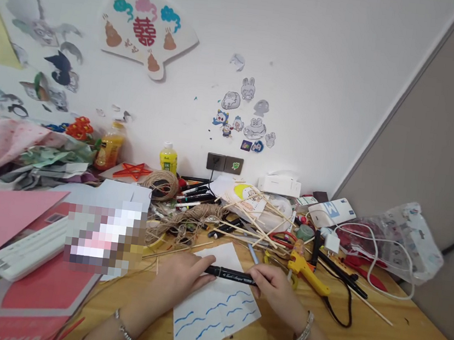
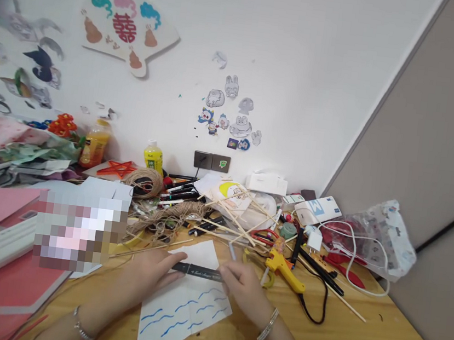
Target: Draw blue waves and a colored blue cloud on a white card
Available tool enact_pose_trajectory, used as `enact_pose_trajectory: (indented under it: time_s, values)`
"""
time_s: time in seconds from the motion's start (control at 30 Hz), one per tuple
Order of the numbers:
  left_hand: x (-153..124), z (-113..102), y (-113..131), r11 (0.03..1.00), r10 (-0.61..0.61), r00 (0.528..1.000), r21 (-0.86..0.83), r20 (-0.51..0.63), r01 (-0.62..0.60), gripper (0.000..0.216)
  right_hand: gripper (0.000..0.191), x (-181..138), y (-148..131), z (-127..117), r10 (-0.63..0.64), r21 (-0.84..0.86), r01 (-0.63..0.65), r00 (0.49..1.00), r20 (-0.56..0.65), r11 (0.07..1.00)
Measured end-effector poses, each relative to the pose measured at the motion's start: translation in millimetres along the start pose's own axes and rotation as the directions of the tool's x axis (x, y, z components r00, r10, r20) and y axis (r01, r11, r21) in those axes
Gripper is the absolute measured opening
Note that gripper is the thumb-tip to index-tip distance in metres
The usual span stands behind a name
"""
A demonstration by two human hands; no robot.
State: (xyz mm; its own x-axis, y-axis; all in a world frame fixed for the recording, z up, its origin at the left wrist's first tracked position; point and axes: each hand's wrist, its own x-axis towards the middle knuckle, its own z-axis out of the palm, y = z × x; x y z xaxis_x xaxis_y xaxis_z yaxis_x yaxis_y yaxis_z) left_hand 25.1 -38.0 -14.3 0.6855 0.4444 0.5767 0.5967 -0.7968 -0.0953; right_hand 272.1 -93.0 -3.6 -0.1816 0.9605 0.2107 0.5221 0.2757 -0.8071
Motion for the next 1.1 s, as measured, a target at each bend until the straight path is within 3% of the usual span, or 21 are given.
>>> enact_pose_trajectory:
  time_s: [0.2,0.33,0.43,0.57,0.67,0.8,0.97,1.07,1.1]
  values:
    - [7,-10,1,0.987,0.145,0.989,0.065,0.024,-0.146,0.041,0.05,-2,-2,-3,-0.05,-0.033,0.051,0.998,0.034,0.998]
    - [12,-20,-4,0.95,0.271,0.962,0.164,-0.018,-0.265,0.038,0.053,-5,-6,-6,-0.204,-0.173,0.207,0.978,0.033,0.963]
    - [13,-26,-6,0.936,0.306,0.951,0.194,-0.04,-0.293,0.035,0.052,-8,-9,-7,-0.369,-0.306,0.357,0.929,0.017,0.883]
    - [15,-33,-3,0.93,0.329,0.941,0.2,-0.078,-0.309,0.037,0.043,-13,-11,-8,-0.565,-0.433,0.503,0.825,-0.016,0.748]
    - [15,-38,1,0.937,0.312,0.949,0.177,-0.036,-0.301,0.039,0.036,-17,-14,-10,-0.644,-0.516,0.535,0.764,-0.044,0.669]
    - [14,-41,7,0.958,0.27,0.961,0.086,0.061,-0.275,0.039,0.029,-20,-22,-18,-0.685,-0.573,0.557,0.728,-0.013,0.602]
    - [7,-32,14,0.984,0.176,0.97,-0.026,0.165,-0.174,0.031,0.03,-21,-24,-22,-0.66,-0.6,0.543,0.75,0.031,0.588]
    - [4,-19,16,0.995,0.1,0.961,-0.024,0.256,-0.097,0.03,0.028,-18,-8,-13,-0.585,-0.585,0.52,0.806,0.093,0.622]
    - [4,-16,16,0.994,0.11,0.948,-0.018,0.298,-0.11,0.031,0.03,-16,0,-10,-0.583,-0.604,0.526,0.804,0.121,0.599]
